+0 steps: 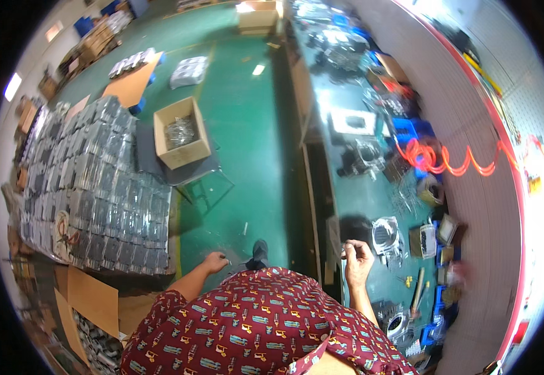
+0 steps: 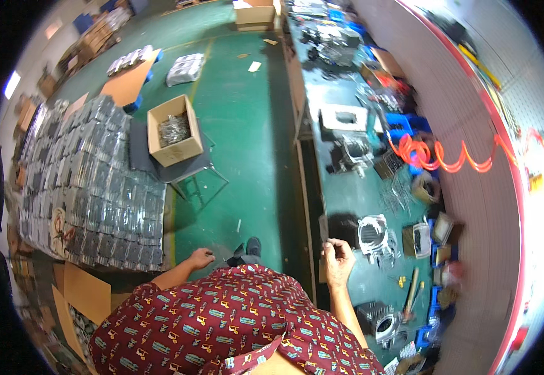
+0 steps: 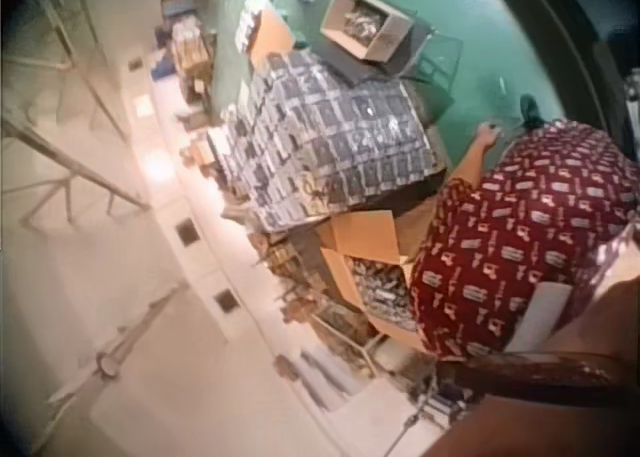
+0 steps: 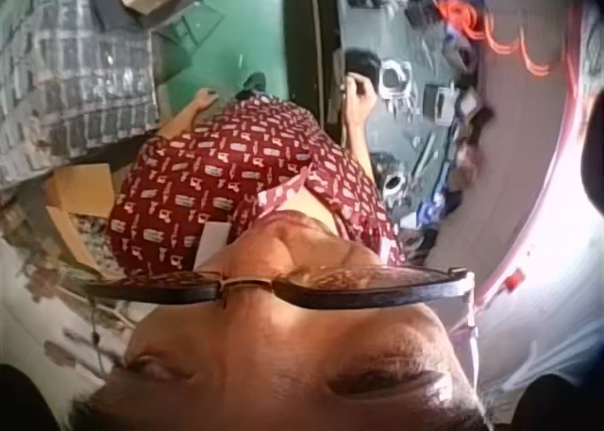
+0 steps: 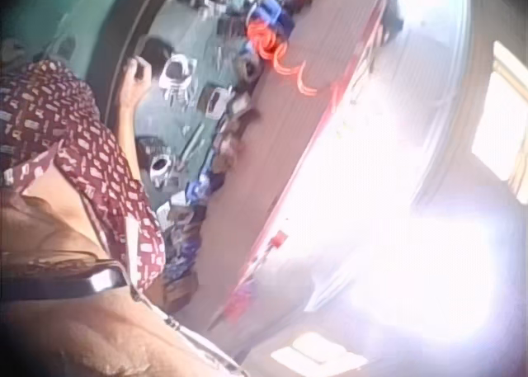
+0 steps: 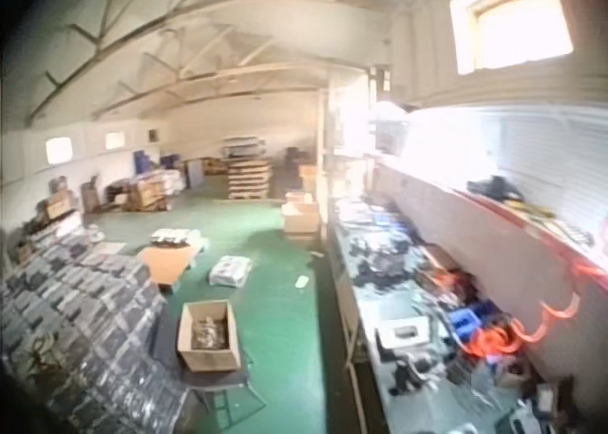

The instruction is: The person uses a pneumatic tool to work on a cylindrical metal part, then retrieves more parts from a box and places them on the table. They use a small tool to clean or adjust the inside of the parts.

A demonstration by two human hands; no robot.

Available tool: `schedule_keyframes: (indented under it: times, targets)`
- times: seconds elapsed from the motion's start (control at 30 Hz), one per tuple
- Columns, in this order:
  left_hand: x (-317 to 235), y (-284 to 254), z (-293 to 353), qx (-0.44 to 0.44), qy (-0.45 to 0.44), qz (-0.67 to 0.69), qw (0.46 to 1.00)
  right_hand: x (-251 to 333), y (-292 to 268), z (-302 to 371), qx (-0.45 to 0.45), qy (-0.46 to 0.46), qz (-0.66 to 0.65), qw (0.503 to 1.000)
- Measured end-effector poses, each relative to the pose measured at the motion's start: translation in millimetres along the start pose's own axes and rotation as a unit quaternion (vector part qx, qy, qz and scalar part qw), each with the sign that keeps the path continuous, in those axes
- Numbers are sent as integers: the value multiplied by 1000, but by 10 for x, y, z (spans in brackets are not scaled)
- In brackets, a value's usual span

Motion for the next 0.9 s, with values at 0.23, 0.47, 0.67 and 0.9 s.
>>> schedule_keyframes:
  times: [0.23, 0.47, 0.67, 0.9]
  targets:
    - [-827, -1350, -902, -78, 73, 66, 992, -143, 1645, -1217, 110, 40, -50, 992]
    - [-1745, -2107, -1822, -71, 82, 114, 988, -557, 2441, -2636, 144, 45, 2, 988]
    - [-1736, -2839, -2495, -102, -5, 116, 988, -838, 3513, -4512, 179, 19, -3, 984]
    - [-1797, -3947, -2880, -178, -86, 255, 947, -508, 5886, -6140, 372, -35, -41, 927]
Point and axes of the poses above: each hand's wrist, its own z-axis away from the middle knuckle, its own y-axis out of the palm, x = y × z, the point moved 10 cm from there along -z, towards the middle knuckle, and after that the axes turned 12 degrees about -y, right-handed, at the moved point
